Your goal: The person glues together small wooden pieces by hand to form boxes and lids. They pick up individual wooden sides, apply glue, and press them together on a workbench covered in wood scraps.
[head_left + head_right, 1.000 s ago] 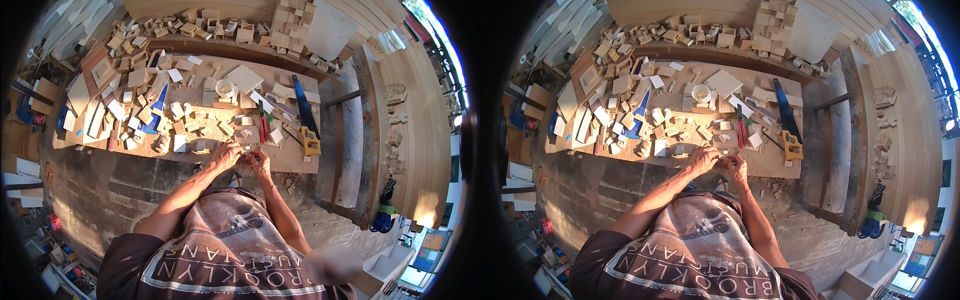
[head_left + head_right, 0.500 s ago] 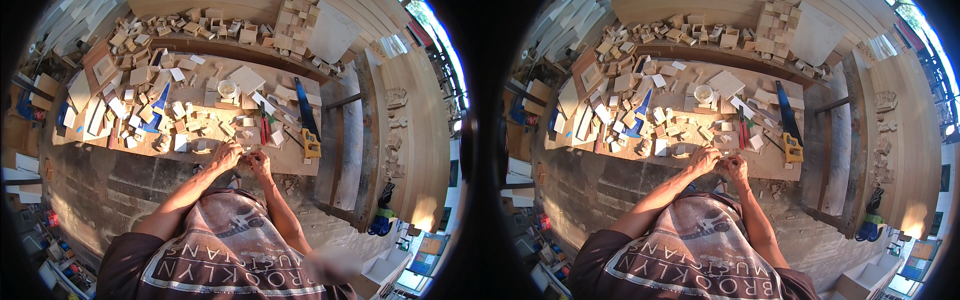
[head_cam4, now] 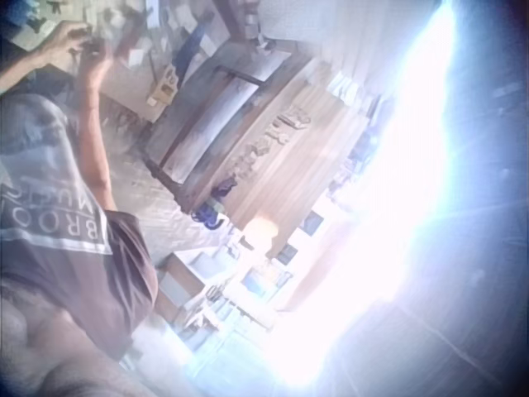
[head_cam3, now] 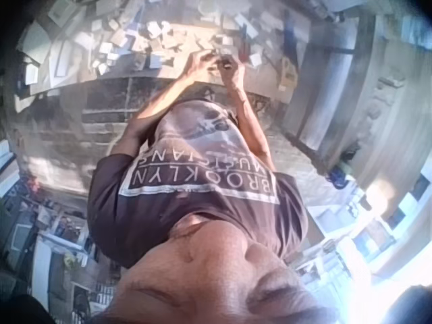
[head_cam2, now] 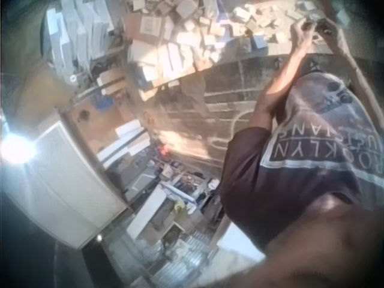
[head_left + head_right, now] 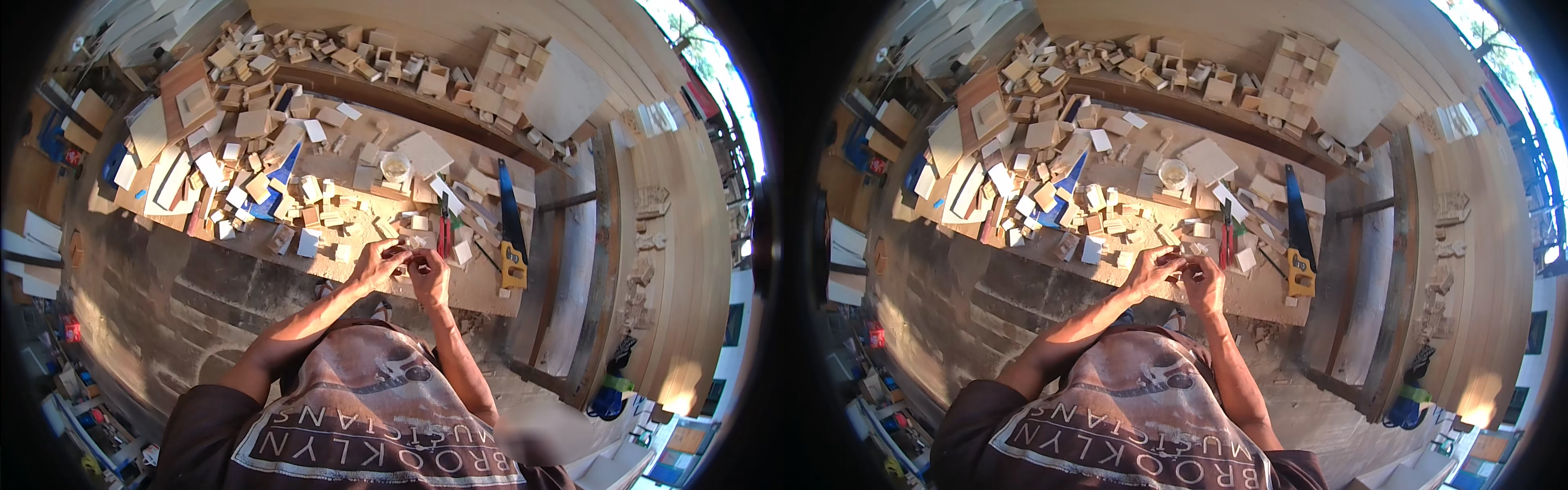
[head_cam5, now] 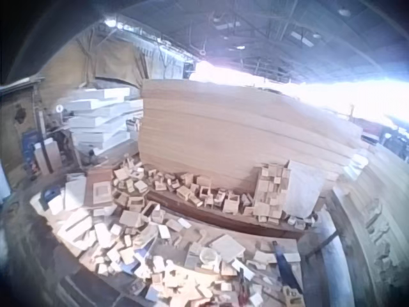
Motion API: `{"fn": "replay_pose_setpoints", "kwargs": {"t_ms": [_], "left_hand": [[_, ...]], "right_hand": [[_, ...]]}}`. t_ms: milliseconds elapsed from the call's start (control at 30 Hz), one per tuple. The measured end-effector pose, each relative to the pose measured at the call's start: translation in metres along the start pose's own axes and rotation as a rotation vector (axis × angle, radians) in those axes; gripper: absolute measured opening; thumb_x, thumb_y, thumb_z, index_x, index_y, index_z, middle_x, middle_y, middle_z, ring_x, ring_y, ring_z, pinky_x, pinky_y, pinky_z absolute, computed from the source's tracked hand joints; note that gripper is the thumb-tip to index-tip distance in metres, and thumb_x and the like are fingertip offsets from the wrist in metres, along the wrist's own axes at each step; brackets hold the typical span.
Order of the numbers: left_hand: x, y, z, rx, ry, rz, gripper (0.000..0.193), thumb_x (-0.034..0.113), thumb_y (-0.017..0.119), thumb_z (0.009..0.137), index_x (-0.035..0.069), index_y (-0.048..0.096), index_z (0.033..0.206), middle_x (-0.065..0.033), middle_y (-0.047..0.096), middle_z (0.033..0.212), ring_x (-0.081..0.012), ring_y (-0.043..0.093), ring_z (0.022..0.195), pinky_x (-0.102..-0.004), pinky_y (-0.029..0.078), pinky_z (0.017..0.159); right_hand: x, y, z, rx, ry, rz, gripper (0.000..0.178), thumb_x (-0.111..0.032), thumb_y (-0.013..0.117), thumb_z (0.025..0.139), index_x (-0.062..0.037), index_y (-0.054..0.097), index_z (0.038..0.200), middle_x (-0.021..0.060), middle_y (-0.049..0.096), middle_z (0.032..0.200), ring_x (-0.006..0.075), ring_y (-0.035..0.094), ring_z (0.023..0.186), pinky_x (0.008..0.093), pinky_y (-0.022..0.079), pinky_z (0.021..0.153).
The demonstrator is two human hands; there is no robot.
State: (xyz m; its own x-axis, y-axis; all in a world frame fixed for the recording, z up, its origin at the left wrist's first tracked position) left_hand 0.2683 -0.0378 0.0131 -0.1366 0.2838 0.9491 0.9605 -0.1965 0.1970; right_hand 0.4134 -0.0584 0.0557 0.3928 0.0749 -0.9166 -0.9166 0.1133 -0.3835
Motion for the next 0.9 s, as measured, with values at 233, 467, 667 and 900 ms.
{"fn": "replay_pose_setpoints", "kwargs": {"t_ms": [233,467,667,900], "left_hand": [[0.035,-0.048,0.004,-0.004,-0.150,-0.448,0.027,0.020,0.064,0.097,0.002,0.065,0.117,-0.0091,0.071,0.108,-0.0179,0.070,0.095,-0.0331,0.061,0.082],[0.057,-0.078,0.009,0.063,-0.043,-0.316,0.035,0.015,0.067,0.094,0.002,0.060,0.126,-0.0119,0.069,0.116,-0.0190,0.070,0.099,-0.0295,0.060,0.074],[0.055,-0.093,0.041,0.169,0.018,0.211,0.043,0.015,0.068,0.092,0.004,0.057,0.132,-0.0145,0.071,0.107,-0.0199,0.070,0.091,-0.0305,0.057,0.069],[0.052,-0.086,0.095,0.199,0.094,0.688,0.065,0.012,0.060,0.091,0.021,0.037,0.151,-0.0130,0.066,0.072,-0.0241,0.064,0.062,-0.0403,0.051,0.059]], "right_hand": [[-0.018,0.017,0.029,-0.050,0.189,0.487,0.016,-0.010,0.065,0.093,0.0019,0.067,0.104,0.0027,0.064,0.075,0.0085,0.055,0.063,0.0238,0.045,0.058],[0.019,0.002,0.093,-0.031,0.253,0.311,0.020,-0.013,0.067,0.092,0.0008,0.067,0.107,0.0012,0.063,0.078,0.0092,0.057,0.066,0.0239,0.047,0.060],[-0.012,0.020,0.163,-0.069,-0.108,-0.266,0.019,-0.012,0.069,0.083,-0.0044,0.073,0.101,0.0125,0.068,0.098,0.0253,0.068,0.081,0.0346,0.054,0.075],[-0.025,0.051,0.209,-0.258,-0.254,-0.670,0.016,-0.020,0.070,0.082,-0.0081,0.075,0.093,0.0140,0.060,0.106,0.0340,0.063,0.095,0.0419,0.053,0.082]]}}
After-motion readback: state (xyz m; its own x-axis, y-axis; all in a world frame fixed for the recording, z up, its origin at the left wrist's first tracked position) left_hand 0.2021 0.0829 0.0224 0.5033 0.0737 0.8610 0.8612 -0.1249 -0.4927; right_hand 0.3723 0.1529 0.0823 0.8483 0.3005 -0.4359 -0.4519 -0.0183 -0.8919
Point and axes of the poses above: each hand's wrist, its own z-axis towards the middle knuckle, its own y-axis out of the palm, x = y × z, the point moved 4 cm from there along z, towards the middle knuckle
